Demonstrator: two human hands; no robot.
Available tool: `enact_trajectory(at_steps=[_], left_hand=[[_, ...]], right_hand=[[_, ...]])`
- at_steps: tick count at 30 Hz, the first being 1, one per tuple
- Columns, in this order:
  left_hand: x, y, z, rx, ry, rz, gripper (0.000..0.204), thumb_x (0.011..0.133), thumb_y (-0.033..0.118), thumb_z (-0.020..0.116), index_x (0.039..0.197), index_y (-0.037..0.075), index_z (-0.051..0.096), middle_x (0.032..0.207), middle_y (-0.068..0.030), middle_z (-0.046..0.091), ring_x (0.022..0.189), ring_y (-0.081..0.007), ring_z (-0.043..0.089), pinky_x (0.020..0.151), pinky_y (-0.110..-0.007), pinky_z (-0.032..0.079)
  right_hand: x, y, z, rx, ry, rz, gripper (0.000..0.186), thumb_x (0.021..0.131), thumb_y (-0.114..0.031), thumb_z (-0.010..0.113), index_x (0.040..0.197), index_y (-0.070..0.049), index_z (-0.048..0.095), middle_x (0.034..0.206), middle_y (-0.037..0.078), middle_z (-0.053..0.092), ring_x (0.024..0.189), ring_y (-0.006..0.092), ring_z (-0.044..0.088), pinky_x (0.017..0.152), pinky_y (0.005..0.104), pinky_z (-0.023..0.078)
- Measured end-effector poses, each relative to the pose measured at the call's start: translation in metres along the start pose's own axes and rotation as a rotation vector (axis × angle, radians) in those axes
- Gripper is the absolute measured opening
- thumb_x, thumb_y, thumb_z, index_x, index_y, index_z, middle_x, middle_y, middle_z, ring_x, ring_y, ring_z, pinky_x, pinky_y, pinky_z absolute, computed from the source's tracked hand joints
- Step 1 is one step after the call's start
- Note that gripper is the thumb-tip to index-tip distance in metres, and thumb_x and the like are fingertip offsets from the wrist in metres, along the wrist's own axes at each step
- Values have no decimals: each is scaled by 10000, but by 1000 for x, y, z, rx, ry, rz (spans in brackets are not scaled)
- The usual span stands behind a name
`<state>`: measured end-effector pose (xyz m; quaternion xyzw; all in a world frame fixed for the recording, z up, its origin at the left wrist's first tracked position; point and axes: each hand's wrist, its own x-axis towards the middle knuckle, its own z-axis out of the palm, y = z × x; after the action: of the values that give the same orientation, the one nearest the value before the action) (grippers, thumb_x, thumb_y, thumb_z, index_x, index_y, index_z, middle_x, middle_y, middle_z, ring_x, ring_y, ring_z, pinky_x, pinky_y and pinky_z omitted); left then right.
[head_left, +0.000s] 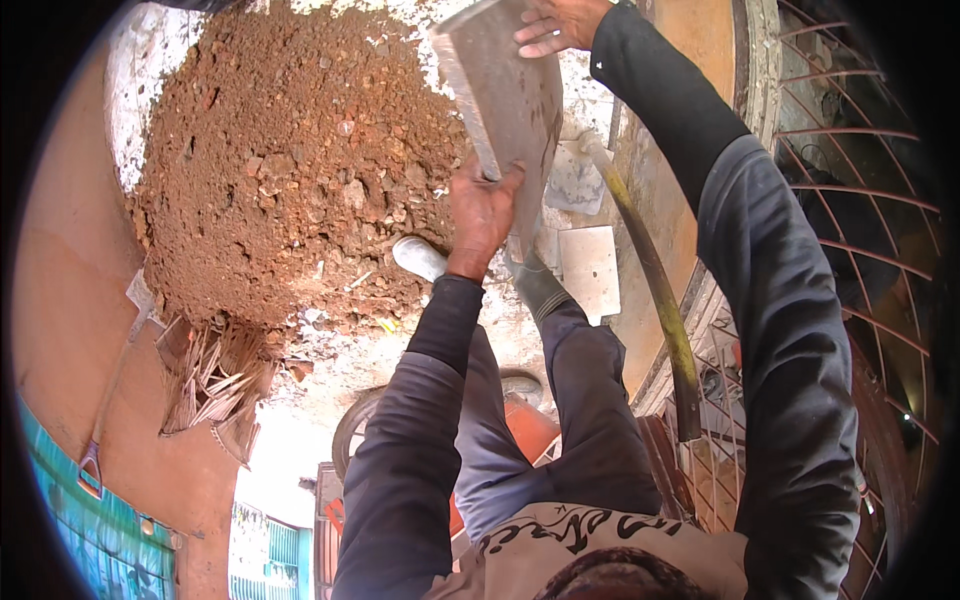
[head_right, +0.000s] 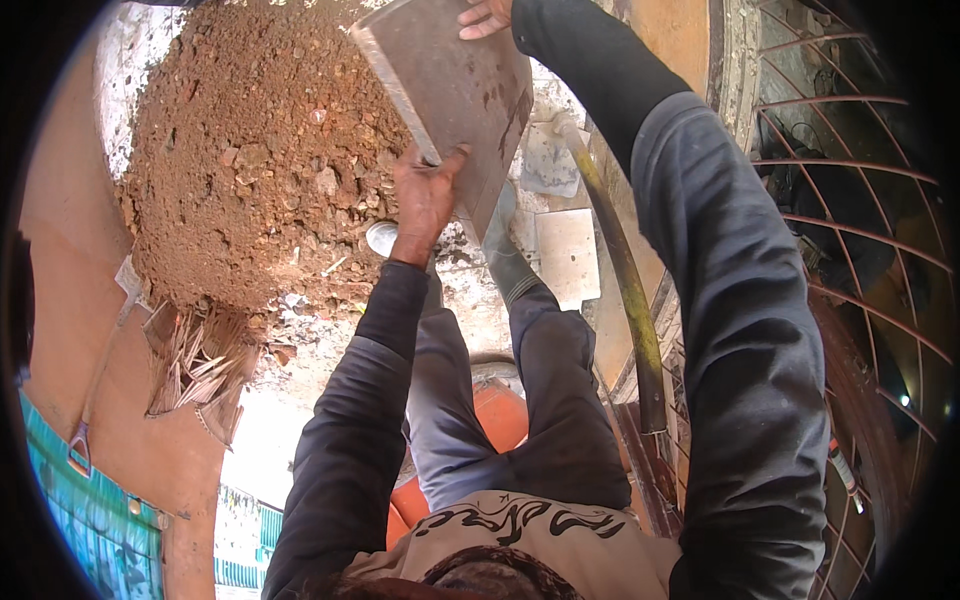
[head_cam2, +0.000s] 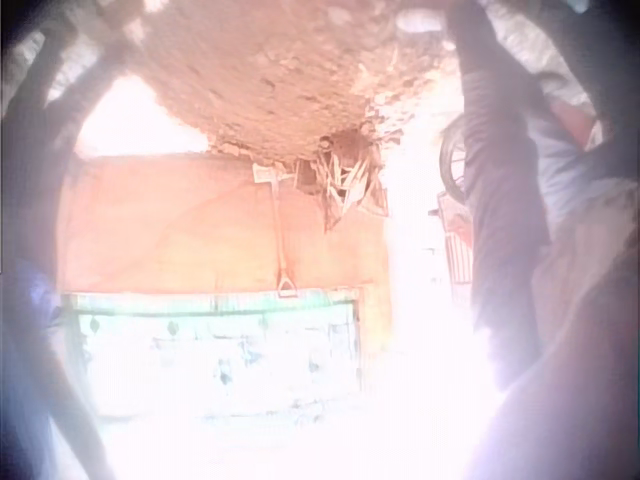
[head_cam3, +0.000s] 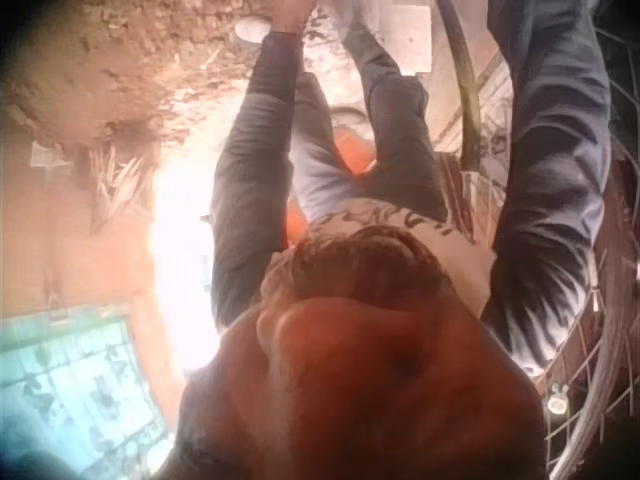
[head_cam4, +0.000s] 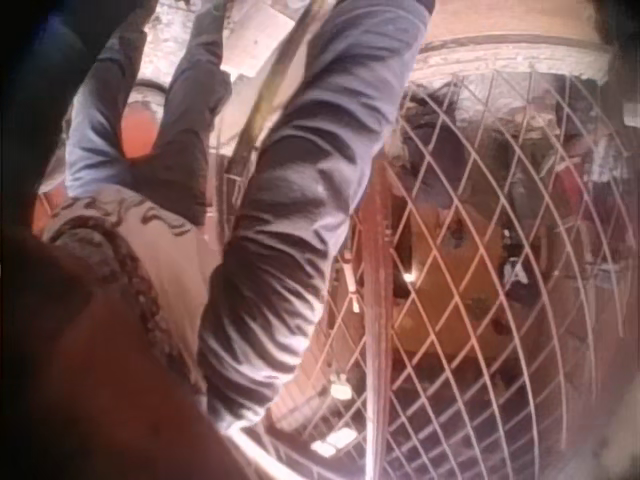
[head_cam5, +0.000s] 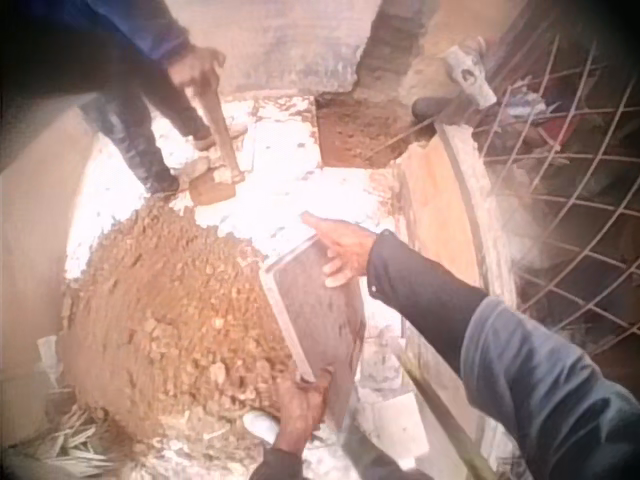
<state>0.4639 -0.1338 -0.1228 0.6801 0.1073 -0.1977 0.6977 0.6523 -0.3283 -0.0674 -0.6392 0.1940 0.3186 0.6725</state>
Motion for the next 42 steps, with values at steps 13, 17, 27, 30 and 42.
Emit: enact_trajectory(at_steps=[13,17,27,30,42], left_hand=[[-73,-15,69,490,-118,256,835,764,76,781,1507,68,402,1374,-209,592,1150,-366,645,881,-442,554],[-66,-25,74,555,-136,281,887,742,-6,749,1531,76,353,1467,-206,517,1314,-409,532,997,-437,513],[42,-42,61,631,-118,352,914,795,-56,663,1584,66,219,1601,-196,333,1444,-447,347,1166,-433,367],[61,-47,64,537,-142,249,907,798,-50,684,1581,62,240,1577,-232,351,1452,-423,340,1155,-431,378],[72,17,-38,-340,-139,-420,940,895,529,716,1545,-14,308,1498,-194,431,1295,-256,503,1042,-401,445]], right_hand=[[-77,42,-98,-260,95,292,204,860,-242,654,992,-86,657,841,12,598,611,134,535,486,281,436],[-95,53,-86,-146,281,191,196,852,-183,651,967,-25,643,836,36,605,601,149,557,511,292,456],[-70,19,-49,-80,346,-191,356,852,-16,623,1185,108,604,992,155,688,800,208,671,703,318,546],[-46,41,-48,-66,381,-283,362,852,-6,614,1193,112,598,1007,162,692,800,208,671,717,314,544],[-84,146,131,-511,570,-256,561,848,-40,646,1395,-50,519,1209,191,641,1032,300,674,833,369,548]])
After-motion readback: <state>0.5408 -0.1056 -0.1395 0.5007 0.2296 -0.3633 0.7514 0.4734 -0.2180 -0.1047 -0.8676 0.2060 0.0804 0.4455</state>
